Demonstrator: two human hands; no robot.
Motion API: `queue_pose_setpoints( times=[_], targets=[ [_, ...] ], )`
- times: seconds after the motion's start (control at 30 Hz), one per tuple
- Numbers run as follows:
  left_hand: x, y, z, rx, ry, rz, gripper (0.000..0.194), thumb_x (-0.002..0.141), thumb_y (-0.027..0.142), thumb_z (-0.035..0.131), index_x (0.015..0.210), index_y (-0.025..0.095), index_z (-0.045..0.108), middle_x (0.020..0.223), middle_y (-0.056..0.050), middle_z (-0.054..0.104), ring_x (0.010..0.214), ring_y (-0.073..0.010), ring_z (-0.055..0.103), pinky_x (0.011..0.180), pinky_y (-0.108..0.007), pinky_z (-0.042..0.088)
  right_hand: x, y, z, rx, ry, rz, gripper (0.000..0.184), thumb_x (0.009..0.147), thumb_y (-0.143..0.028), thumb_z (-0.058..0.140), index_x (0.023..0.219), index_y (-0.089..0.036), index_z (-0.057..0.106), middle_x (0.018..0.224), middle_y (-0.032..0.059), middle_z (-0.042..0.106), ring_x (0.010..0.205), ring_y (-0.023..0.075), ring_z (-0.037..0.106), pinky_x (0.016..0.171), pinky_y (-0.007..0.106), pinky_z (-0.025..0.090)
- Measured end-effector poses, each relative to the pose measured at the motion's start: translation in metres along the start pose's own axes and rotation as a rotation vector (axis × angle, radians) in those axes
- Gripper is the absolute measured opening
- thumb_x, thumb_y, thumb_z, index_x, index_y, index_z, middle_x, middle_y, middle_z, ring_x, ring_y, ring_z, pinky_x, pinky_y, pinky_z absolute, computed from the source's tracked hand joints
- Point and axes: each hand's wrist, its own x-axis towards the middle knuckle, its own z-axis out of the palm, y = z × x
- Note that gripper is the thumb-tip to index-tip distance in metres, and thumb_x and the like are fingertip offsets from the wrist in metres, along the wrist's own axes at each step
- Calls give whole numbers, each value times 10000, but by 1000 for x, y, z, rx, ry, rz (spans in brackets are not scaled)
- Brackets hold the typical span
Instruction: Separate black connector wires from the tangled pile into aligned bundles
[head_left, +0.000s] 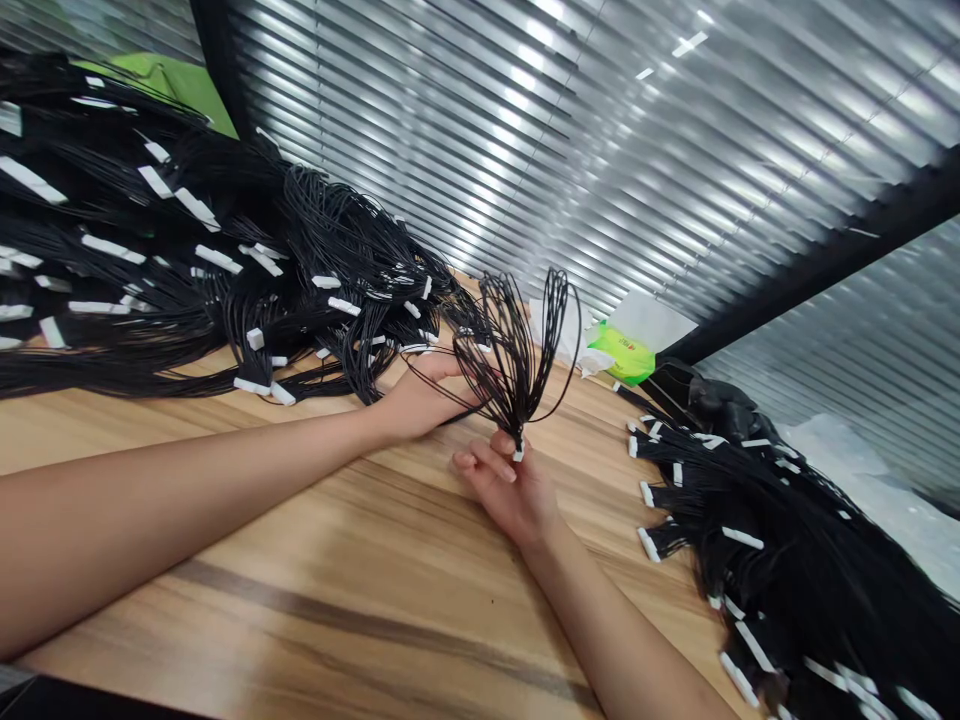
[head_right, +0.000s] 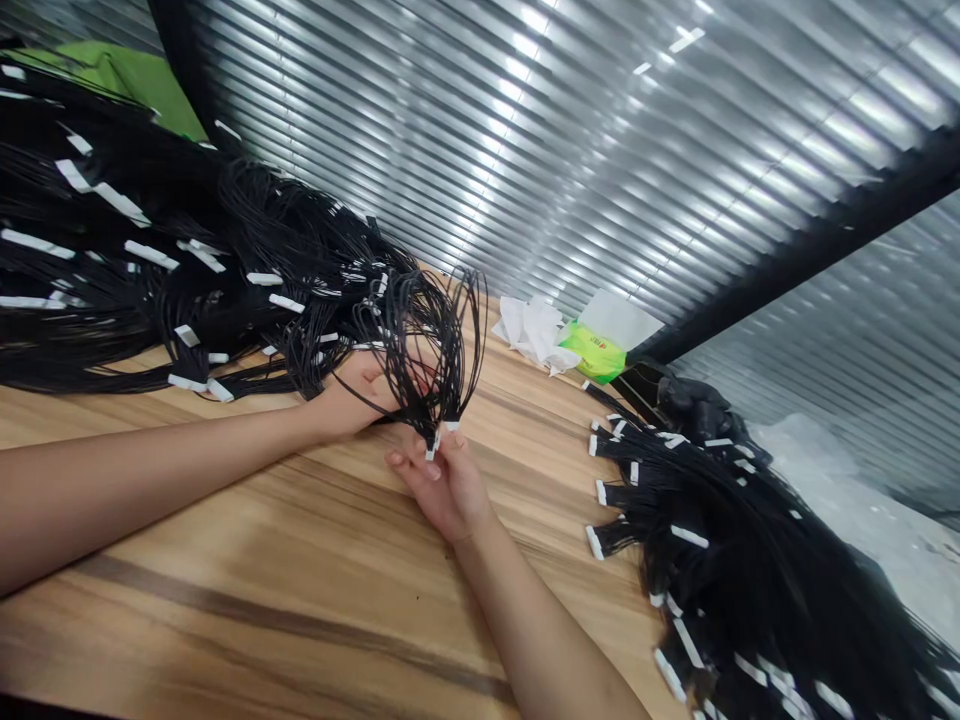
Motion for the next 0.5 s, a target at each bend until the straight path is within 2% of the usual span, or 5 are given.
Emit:
queue_pose_setpoints(
  times=[0.13, 0.2, 0.3, 0.43, 0.5],
  targets=[
    [-2, -3, -5, 261, 262, 180, 157, 842, 336, 628, 820, 210, 720, 939, -40, 710, 967, -184, 619, 953, -356, 447, 2, -2, 1, 118, 54, -55, 248, 658, -407, 772, 663, -249, 581, 503, -116, 426, 486, 87, 137, 699, 333, 429],
    [-2, -4, -7, 407, 320, 217, 131, 843, 320, 631, 812, 234, 725, 1018, -32, 690, 1049, -193, 577, 1019, -389, 383, 3, -2, 1, 175, 61, -79, 223, 668, -393, 774, 688, -256, 599, 481, -123, 416, 487, 92, 147, 701, 319, 422],
    [0, -8, -8, 441, 314, 172, 131, 859, 314, 611, 851, 244, 720, 1114, -28, 662, 1146, -202, 528, 1074, -413, 327, 3, -3, 0, 225, 63, -100, 218, 655, -371, 794, 722, -260, 618, 545, -122, 500, 489, 86, 145, 698, 309, 422],
    [5, -20, -6, 137, 181, 56, 240, 919, 301, 488, 843, 184, 684, 1075, -50, 675, 1104, -195, 581, 1016, -372, 434, 2, -1, -1, 164, 4, -29, 236, 639, -379, 806, 692, -247, 617, 513, -123, 453, 477, 75, 143, 694, 307, 425],
    [4, -24, -6, 73, 120, 26, 296, 952, 294, 406, 869, 173, 662, 1060, -46, 687, 1022, -185, 625, 939, -343, 499, 0, 1, -1, 108, -51, 23, 283, 617, -402, 822, 639, -231, 598, 468, -122, 393, 471, 73, 159, 691, 310, 428]
  ],
)
